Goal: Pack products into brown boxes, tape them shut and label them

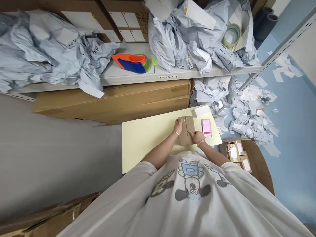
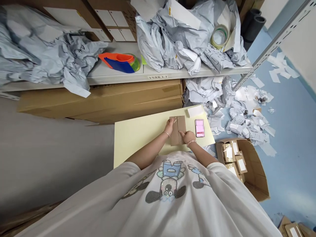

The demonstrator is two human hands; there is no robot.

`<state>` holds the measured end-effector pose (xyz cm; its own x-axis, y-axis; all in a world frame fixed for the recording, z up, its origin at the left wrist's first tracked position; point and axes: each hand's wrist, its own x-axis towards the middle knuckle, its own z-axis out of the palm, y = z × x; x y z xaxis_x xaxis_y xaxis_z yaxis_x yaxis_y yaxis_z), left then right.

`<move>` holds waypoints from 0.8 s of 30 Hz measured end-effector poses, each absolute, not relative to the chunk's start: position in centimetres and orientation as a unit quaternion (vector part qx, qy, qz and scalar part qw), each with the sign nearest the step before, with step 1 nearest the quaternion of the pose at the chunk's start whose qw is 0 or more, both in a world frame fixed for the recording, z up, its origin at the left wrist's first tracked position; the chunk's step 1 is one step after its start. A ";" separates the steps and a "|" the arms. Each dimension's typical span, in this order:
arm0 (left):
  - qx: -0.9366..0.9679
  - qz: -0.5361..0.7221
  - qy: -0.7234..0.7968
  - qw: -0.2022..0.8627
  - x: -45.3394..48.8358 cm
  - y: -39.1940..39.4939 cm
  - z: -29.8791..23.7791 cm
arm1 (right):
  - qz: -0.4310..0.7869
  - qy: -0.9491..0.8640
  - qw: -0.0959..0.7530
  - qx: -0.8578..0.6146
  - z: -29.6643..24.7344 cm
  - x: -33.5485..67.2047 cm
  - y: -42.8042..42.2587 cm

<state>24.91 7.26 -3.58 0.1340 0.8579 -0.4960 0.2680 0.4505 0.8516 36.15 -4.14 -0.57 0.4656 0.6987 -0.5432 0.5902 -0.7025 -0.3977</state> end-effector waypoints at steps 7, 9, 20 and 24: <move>0.533 0.213 0.675 0.463 25.9 6.8 -3.0 | 0.307 -0.482 0.043 -0.819 -1.3 40.3 -1.7; 0.537 0.215 0.680 0.451 26.0 6.5 -3.0 | 0.246 -0.508 0.042 -0.825 -1.7 42.6 0.2; 0.530 0.176 0.711 0.428 24.7 5.5 -2.9 | 0.170 -0.678 -0.046 -0.713 -4.8 48.4 5.5; 0.531 0.180 0.711 0.425 24.8 5.6 -3.0 | 0.183 -0.666 -0.053 -0.721 -4.3 49.7 5.7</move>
